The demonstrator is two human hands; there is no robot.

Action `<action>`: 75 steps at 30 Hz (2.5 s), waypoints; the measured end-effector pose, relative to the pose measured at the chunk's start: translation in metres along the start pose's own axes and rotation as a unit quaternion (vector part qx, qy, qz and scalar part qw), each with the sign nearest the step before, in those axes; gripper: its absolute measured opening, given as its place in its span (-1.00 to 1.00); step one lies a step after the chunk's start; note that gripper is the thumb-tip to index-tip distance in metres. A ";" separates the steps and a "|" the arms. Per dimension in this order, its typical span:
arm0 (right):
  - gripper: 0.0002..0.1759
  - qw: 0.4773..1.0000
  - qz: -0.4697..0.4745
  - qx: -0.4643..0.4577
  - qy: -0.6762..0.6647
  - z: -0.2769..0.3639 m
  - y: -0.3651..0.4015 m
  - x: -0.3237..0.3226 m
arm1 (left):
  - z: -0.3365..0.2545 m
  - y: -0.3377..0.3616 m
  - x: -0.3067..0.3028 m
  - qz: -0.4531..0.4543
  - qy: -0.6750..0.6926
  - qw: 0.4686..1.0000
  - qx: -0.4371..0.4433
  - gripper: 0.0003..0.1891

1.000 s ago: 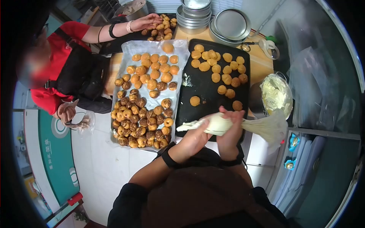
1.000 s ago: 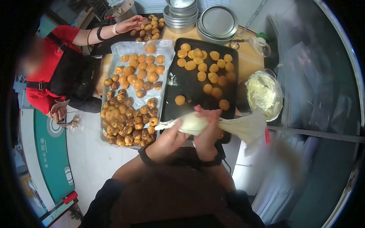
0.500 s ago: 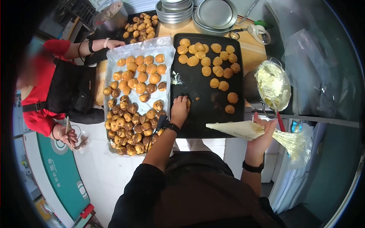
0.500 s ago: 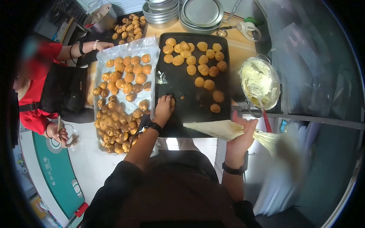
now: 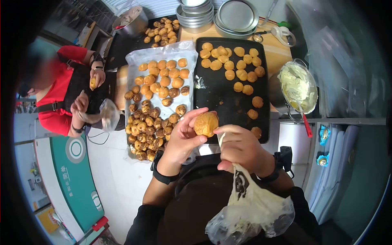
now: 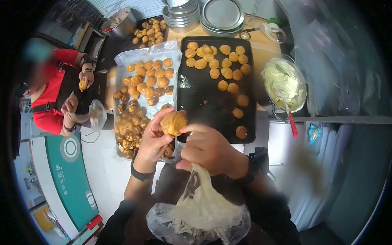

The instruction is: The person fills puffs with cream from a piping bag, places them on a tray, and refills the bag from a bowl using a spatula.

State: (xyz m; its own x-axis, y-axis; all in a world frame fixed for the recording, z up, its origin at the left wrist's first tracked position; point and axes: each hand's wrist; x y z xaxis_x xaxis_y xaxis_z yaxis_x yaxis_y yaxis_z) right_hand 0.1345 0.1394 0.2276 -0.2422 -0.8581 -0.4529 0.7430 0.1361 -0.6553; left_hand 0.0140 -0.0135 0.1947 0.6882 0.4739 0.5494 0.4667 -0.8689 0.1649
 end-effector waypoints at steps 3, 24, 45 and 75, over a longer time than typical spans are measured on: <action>-0.63 1.000 0.013 -0.008 0.016 0.008 -0.011 0.003 | -0.006 0.013 -0.001 -0.030 -0.016 0.999 0.031 -0.23; -0.50 0.842 -0.383 -0.017 -0.380 0.023 -0.025 -0.069 | -0.010 0.034 -0.024 -0.092 0.080 0.992 0.020 -0.34; -0.51 0.821 -0.374 -0.022 -0.430 -0.008 -0.031 -0.034 | -0.013 0.034 0.002 -0.093 0.021 0.990 0.102 -0.38; -0.75 0.766 -0.386 0.132 -0.496 -0.023 -0.029 0.018 | 0.031 0.030 0.009 -0.057 0.007 0.995 0.080 -0.42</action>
State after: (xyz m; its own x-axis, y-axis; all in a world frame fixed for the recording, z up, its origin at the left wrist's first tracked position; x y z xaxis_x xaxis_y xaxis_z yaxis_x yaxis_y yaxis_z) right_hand 0.0942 0.1311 0.2244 -0.1761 -0.6039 0.7773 0.7490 -0.5946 -0.2923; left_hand 0.0514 -0.0309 0.1796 0.6188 0.5655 0.5453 0.6243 -0.7753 0.0956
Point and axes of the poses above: each hand's wrist, its own y-axis away from the middle knuckle, its own x-axis out of the palm, z = x × y, and after that the axes turned 3 degrees about -x, right-handed
